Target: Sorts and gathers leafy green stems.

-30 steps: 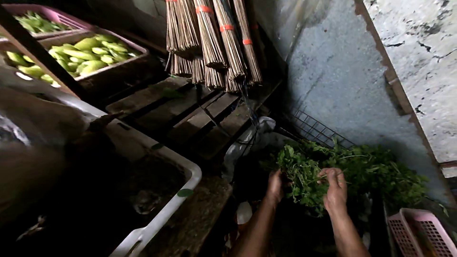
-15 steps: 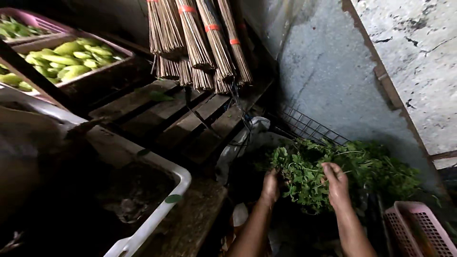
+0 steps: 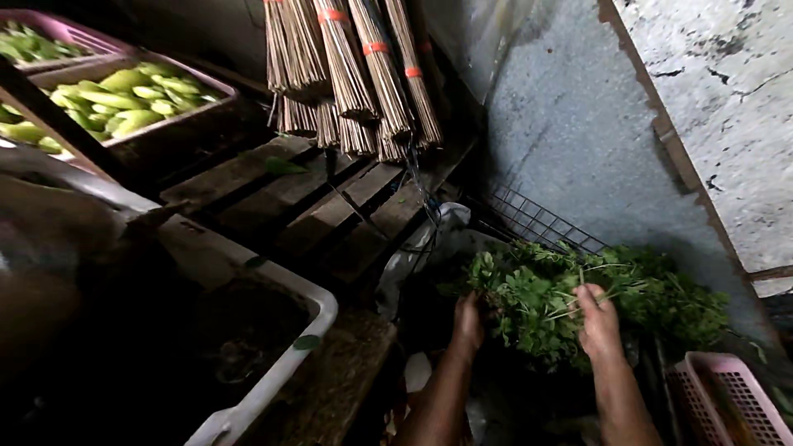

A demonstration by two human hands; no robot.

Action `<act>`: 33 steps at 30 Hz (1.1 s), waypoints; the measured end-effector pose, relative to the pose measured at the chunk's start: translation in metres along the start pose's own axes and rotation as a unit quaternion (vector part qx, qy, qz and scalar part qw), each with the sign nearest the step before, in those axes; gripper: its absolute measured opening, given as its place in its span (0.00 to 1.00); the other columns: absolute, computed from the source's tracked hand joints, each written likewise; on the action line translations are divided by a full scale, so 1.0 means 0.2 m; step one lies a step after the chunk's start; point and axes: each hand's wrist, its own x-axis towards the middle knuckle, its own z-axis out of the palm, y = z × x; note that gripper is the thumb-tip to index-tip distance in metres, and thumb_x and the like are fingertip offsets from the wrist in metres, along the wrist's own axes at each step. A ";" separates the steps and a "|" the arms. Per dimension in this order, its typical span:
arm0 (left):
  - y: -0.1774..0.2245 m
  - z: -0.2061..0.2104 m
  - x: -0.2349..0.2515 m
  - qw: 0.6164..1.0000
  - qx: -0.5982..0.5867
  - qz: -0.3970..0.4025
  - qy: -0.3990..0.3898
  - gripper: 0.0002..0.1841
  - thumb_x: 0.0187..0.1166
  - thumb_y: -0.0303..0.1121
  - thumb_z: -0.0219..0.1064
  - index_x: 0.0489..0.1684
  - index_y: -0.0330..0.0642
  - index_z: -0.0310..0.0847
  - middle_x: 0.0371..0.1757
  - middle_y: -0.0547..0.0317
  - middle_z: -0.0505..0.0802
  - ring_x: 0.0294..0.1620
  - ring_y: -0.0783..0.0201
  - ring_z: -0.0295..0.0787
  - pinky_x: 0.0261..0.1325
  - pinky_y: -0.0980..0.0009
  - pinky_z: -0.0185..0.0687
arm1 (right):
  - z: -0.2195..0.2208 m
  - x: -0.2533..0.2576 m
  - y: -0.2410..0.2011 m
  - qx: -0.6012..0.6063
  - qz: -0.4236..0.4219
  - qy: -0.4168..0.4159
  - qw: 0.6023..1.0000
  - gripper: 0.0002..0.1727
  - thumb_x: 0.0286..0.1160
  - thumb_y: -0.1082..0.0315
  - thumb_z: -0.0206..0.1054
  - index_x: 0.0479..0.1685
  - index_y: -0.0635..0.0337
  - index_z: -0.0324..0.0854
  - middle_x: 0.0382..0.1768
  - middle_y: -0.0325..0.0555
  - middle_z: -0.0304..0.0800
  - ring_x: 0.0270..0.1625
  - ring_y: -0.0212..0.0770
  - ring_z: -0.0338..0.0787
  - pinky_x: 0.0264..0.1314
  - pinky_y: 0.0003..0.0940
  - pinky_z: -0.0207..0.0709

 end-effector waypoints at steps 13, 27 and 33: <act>0.02 -0.01 0.02 0.997 -0.079 -0.009 0.001 0.19 0.97 0.37 0.40 0.73 0.35 0.66 0.44 0.46 0.90 0.38 0.56 0.91 0.35 0.62 0.88 | -0.15 0.03 -0.12 -0.439 -0.134 0.190 0.868 0.20 0.86 0.59 0.62 0.59 0.69 0.84 0.74 0.78 0.69 0.78 0.79 0.67 0.75 0.76 0.60; 0.02 -0.01 0.03 0.990 -0.140 0.000 -0.022 0.21 0.97 0.37 0.36 0.74 0.33 0.64 0.43 0.44 0.90 0.39 0.52 0.91 0.43 0.56 0.90 | -0.14 0.07 -0.08 0.022 -0.261 0.056 0.964 0.13 0.92 0.68 0.39 0.51 0.67 0.66 0.63 0.56 0.91 0.72 0.45 0.88 0.76 0.38 0.79; 0.03 -0.01 0.03 0.985 -0.166 0.006 -0.041 0.16 0.95 0.31 0.42 0.72 0.32 0.64 0.47 0.40 0.90 0.45 0.47 0.93 0.49 0.50 0.92 | -0.17 0.12 -0.17 0.190 -0.162 0.209 0.946 0.14 0.97 0.63 0.44 0.66 0.61 0.65 0.49 0.41 0.89 0.51 0.33 0.92 0.55 0.33 0.88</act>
